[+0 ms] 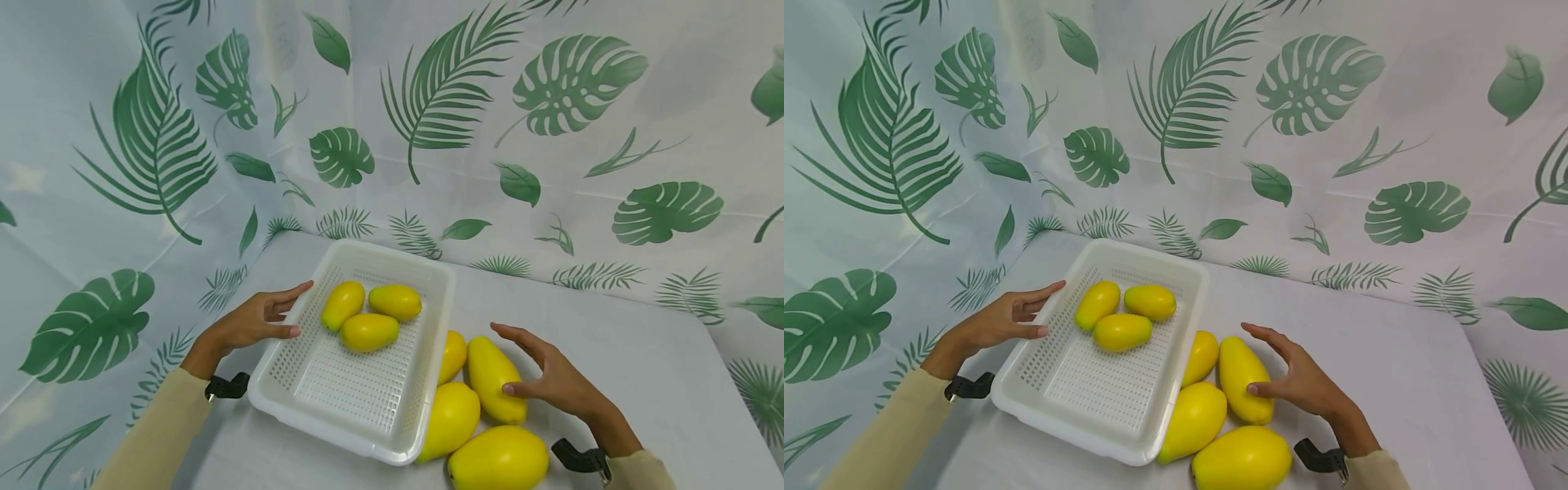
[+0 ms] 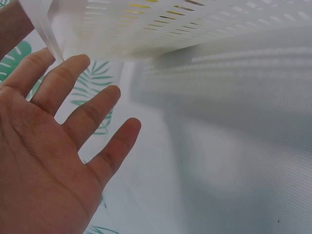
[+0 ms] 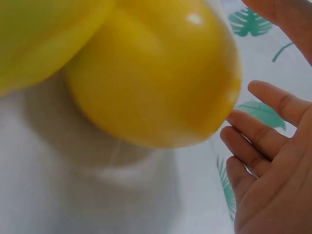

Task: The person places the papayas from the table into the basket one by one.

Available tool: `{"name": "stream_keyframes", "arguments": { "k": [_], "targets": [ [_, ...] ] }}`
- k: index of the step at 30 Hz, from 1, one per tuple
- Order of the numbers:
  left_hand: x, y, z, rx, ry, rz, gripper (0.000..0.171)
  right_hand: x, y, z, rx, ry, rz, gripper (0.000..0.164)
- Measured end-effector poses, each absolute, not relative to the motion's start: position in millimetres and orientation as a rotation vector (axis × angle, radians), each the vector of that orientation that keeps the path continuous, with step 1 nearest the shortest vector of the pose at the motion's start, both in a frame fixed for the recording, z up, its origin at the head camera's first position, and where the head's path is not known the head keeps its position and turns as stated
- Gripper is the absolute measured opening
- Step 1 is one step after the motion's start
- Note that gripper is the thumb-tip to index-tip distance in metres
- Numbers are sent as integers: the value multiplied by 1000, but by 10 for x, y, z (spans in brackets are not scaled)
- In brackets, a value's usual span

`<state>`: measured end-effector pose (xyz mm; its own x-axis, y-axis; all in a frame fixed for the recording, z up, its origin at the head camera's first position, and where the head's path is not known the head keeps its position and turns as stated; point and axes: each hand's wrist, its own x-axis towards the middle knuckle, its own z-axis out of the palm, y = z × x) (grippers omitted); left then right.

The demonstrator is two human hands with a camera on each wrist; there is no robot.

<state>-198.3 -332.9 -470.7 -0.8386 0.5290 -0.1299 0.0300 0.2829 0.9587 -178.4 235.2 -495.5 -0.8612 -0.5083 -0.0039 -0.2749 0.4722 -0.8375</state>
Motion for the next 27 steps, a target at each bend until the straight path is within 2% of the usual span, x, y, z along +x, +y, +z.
{"name": "stream_keyframes", "arguments": {
  "k": [11, 19, 27],
  "targets": [
    [-1973, -3335, -4706, 493, 2138, 1581, 87, -1759, 2353, -5128, -726, 2379, -1367, 85],
    [-1971, -3336, -4713, 517, 2114, 1602, 87, -1749, 2368, -5066, -764, 2306, -1392, 84],
    [-1971, -3314, -4710, 460, 2161, 1560, 87, -1703, 2318, -5160, -723, 2326, -1327, 95]
  ]
}}
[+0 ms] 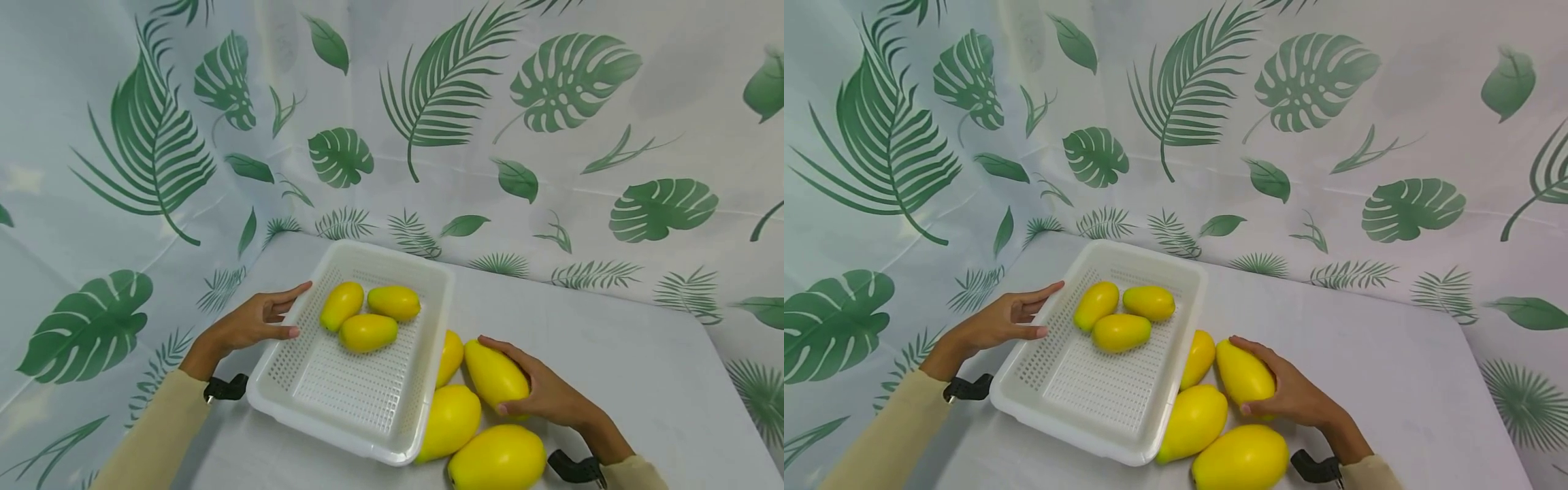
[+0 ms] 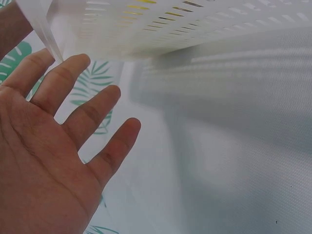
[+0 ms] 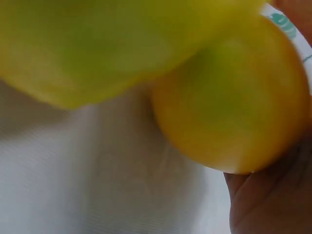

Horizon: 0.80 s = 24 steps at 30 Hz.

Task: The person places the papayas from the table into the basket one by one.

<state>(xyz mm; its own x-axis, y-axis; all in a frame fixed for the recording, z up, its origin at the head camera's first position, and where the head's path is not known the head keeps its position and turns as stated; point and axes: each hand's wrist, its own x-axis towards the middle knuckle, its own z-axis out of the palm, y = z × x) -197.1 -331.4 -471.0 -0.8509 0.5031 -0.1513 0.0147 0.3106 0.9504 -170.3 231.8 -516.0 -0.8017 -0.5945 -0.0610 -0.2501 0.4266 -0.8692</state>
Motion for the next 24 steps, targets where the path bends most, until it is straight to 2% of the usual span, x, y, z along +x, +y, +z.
{"name": "stream_keyframes", "arguments": {
  "k": [5, 15, 24],
  "targets": [
    [-1965, -3309, -4702, 446, 2147, 1573, 88, -1717, 2317, -5203, -694, 2274, -1349, 97],
    [-1966, -3305, -4716, 466, 2148, 1576, 87, -1756, 2427, -5280, -636, 2319, -1392, 88],
    [-1969, -3310, -4721, 485, 2141, 1585, 87, -1760, 2468, -5135, -721, 2360, -1434, 91]
  ]
}}
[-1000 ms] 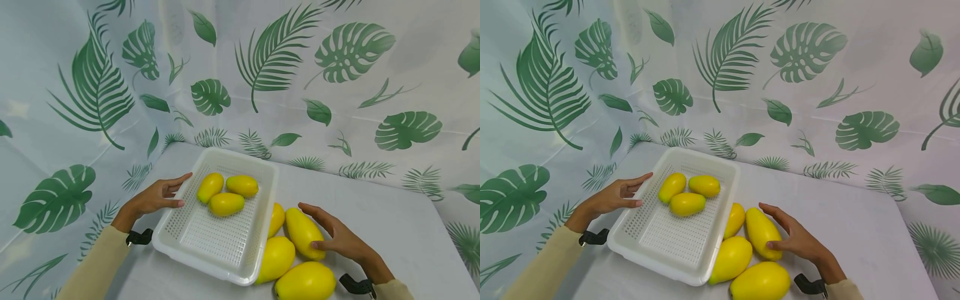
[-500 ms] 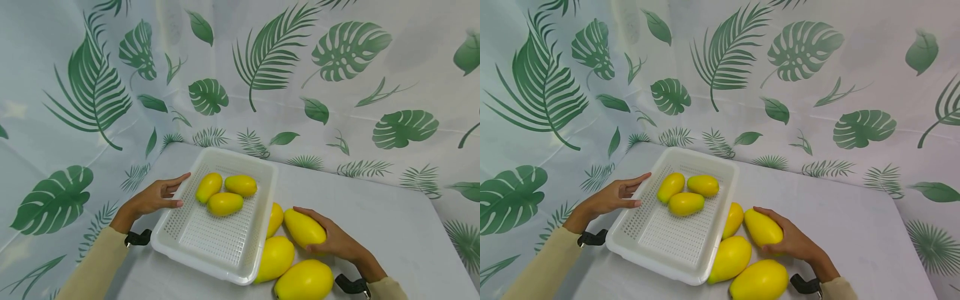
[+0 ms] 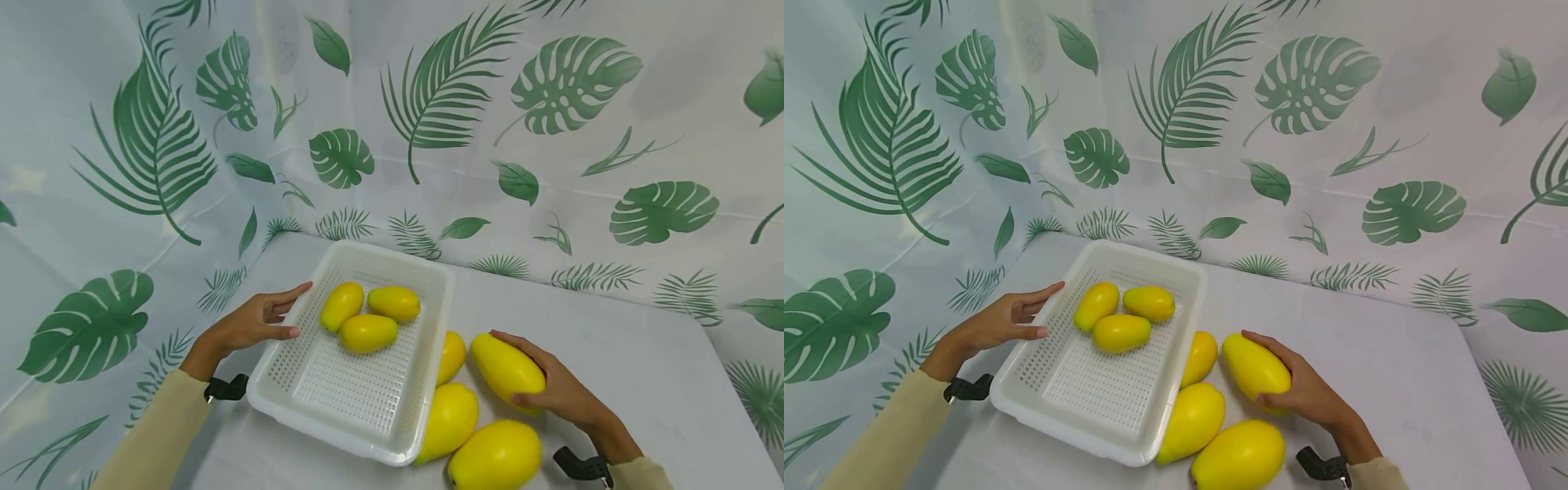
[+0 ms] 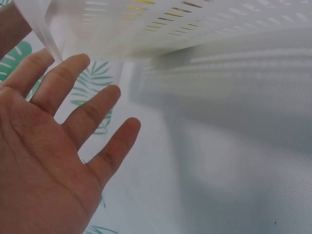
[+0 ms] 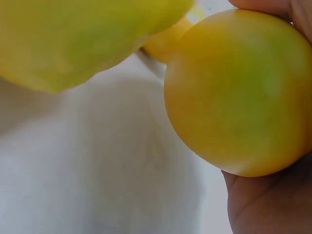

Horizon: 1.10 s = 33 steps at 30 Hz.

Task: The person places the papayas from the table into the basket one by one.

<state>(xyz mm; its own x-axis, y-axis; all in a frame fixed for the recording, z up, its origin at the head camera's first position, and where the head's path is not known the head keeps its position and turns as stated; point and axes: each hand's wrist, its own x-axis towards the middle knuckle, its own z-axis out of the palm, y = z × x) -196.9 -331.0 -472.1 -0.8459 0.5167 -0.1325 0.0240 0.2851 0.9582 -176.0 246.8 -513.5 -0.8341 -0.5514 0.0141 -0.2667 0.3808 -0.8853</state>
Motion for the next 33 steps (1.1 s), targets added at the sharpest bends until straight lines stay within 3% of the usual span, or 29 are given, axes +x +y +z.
{"name": "stream_keyframes", "arguments": {
  "k": [33],
  "targets": [
    [-1965, -3310, -4705, 485, 2091, 1627, 88, -1691, 2189, -4499, -874, 2328, -1504, 98]
  ]
}}
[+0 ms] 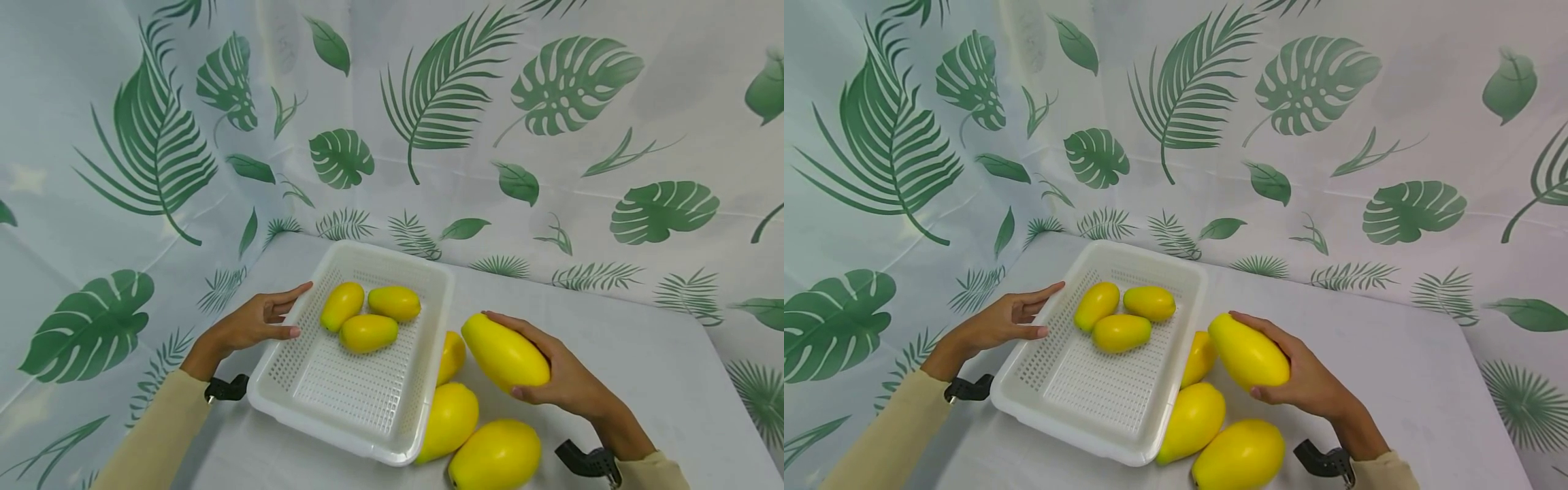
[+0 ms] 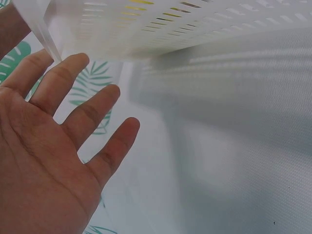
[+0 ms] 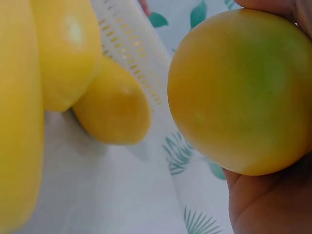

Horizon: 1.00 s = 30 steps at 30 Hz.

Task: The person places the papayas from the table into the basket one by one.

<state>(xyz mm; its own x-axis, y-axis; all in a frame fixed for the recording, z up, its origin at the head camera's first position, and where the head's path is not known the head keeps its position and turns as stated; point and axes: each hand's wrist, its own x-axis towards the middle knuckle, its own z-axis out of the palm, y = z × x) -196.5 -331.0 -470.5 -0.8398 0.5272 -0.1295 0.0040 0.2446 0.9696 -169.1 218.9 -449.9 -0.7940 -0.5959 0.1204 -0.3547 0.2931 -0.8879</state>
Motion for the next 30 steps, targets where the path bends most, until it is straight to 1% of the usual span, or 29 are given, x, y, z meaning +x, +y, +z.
{"name": "stream_keyframes", "arguments": {
  "k": [12, 30],
  "targets": [
    [-1963, -3313, -4717, 482, 2127, 1614, 87, -1662, 2008, -4361, -1010, 2268, -1527, 98],
    [-1965, -3316, -4727, 485, 2117, 1620, 87, -1617, 1688, -4185, -1110, 2144, -1516, 98]
  ]
}}
